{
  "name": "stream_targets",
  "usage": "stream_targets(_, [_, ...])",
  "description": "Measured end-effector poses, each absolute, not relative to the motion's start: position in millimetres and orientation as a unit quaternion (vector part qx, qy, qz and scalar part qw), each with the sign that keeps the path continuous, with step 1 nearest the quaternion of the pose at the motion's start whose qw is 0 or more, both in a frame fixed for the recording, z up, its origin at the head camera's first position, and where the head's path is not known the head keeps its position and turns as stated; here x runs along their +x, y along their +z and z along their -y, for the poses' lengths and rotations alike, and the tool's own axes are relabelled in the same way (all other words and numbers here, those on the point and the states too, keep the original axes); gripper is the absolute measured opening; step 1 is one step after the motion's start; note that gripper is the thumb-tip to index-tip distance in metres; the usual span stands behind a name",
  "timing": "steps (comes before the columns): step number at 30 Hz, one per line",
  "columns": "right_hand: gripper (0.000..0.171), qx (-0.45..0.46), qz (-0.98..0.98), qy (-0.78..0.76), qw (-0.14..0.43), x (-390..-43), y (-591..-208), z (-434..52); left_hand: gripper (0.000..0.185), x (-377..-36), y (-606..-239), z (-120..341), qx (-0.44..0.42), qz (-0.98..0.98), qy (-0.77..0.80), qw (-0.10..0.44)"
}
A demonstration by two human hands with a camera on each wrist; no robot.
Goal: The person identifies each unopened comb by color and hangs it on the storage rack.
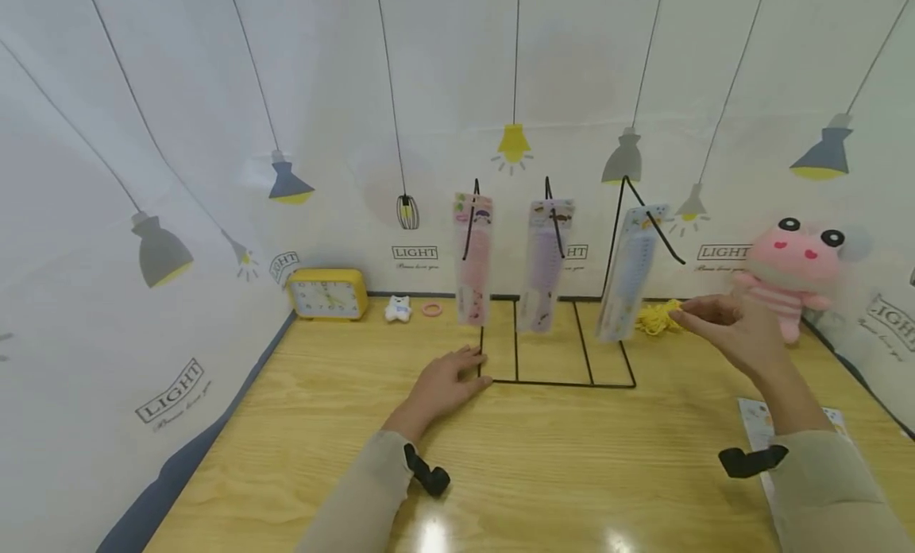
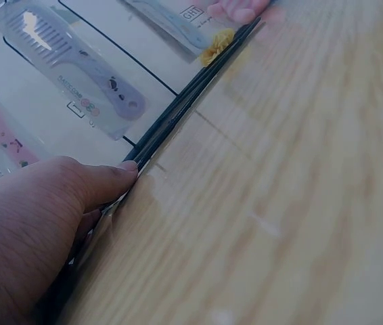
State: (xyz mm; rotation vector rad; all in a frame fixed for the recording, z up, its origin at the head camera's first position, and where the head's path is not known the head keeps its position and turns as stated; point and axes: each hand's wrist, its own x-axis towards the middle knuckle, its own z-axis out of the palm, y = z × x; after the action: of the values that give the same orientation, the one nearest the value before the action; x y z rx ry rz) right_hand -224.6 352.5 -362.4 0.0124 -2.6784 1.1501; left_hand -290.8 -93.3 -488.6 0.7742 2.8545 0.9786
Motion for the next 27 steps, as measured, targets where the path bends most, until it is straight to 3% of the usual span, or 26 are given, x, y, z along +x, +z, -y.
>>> stream_targets(8, [0.048,0.0,0.923,0.37,0.108,-189.4,-384.1,-380.5,0.058,-289.8,-484.8,99.5,0.236,-0.92,0.313,0.012])
stream_targets(17, [0.058,-0.059,0.919,0.376,0.101,-159.0,-422.4,-411.8,0.058,-292.8,-483.2,97.6,0.237,-0.92,0.311,0.018])
stream_targets(27, [0.071,-0.059,0.949,0.301,0.066,-153.9,-458.6,-446.6,0.058,-291.2,-486.2,92.1,0.242,-0.919,0.31,0.02])
